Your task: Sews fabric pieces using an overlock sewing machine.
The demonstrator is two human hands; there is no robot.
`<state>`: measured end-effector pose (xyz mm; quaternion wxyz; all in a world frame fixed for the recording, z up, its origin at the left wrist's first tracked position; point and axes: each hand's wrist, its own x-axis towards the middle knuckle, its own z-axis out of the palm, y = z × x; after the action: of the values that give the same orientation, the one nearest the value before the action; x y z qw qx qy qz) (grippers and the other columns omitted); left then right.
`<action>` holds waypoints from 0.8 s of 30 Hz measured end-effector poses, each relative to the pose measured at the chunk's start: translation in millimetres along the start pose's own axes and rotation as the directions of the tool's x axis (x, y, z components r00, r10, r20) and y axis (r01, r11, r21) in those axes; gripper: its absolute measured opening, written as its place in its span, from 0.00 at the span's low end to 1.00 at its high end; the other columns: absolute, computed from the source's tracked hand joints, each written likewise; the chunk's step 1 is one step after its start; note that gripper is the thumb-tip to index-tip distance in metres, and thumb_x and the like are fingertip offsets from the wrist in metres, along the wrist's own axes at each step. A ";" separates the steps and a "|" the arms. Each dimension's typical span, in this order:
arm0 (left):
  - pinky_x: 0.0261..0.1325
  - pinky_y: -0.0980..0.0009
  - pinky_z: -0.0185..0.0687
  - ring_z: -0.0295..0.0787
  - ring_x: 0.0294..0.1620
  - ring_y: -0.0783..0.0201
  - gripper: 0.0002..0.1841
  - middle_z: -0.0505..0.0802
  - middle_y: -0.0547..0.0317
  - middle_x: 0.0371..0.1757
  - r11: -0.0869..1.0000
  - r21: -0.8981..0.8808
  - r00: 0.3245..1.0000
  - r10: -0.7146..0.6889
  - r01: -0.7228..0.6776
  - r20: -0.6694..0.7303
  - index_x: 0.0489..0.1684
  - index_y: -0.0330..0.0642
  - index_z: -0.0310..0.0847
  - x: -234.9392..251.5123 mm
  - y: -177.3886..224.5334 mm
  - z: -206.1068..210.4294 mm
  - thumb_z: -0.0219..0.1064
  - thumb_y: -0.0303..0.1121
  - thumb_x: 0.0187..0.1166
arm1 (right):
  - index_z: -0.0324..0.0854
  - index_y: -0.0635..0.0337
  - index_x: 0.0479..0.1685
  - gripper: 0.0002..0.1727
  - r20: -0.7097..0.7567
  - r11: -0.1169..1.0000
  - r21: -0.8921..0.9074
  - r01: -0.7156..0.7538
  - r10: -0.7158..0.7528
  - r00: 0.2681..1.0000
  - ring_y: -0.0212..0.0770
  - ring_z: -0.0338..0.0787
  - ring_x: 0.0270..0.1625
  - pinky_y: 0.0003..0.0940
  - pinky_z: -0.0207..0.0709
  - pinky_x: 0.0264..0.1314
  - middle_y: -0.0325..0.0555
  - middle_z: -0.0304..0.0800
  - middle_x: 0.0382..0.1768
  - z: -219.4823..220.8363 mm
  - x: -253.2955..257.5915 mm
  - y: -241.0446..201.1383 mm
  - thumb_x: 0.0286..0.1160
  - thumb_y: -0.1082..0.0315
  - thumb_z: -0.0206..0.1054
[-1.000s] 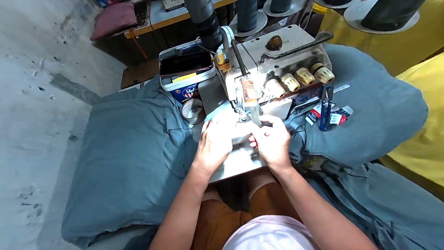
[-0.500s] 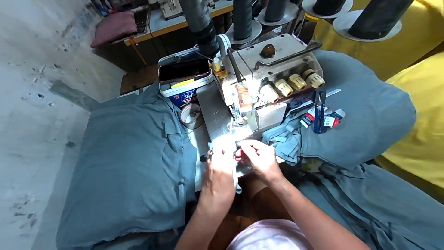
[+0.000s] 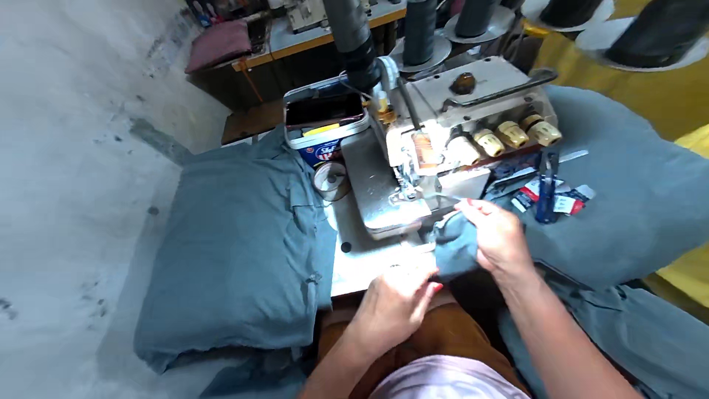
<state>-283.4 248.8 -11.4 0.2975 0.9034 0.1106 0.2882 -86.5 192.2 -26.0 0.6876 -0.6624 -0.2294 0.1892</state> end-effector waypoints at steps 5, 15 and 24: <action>0.51 0.56 0.90 0.95 0.42 0.52 0.12 0.96 0.44 0.41 0.856 0.289 0.898 -0.370 0.429 -0.238 0.46 0.32 0.93 -22.3 -51.5 -93.4 0.63 0.28 0.83 | 0.80 0.63 0.44 0.08 0.217 0.953 -0.056 0.299 -0.281 0.935 0.11 0.82 0.33 0.10 0.79 0.39 0.23 0.85 0.33 17.1 -51.9 -36.2 0.83 0.74 0.55; 0.62 0.33 0.80 0.81 0.69 0.28 0.38 0.69 0.30 0.84 0.435 0.623 0.655 -0.737 0.650 -0.169 0.92 0.44 0.59 11.6 -171.7 -149.3 0.66 0.21 0.77 | 0.80 0.64 0.73 0.21 0.794 0.634 -0.453 0.627 -0.033 0.607 0.64 0.86 0.66 0.55 0.82 0.59 0.67 0.82 0.67 212.5 -82.0 -34.5 0.87 0.65 0.56; 0.70 0.36 0.74 0.82 0.67 0.33 0.14 0.87 0.29 0.62 0.732 0.532 0.904 -0.363 0.425 -0.223 0.45 0.27 0.89 -154.3 -154.8 -330.3 0.58 0.21 0.69 | 0.87 0.66 0.58 0.15 0.785 0.628 -0.325 0.707 -0.238 0.572 0.66 0.89 0.60 0.60 0.84 0.51 0.66 0.89 0.55 274.6 -68.7 -11.7 0.76 0.78 0.62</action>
<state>-606.4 471.5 42.3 0.0624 0.8897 0.3960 0.2187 -299.0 379.2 -14.0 0.3248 -0.6346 -0.6899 0.1260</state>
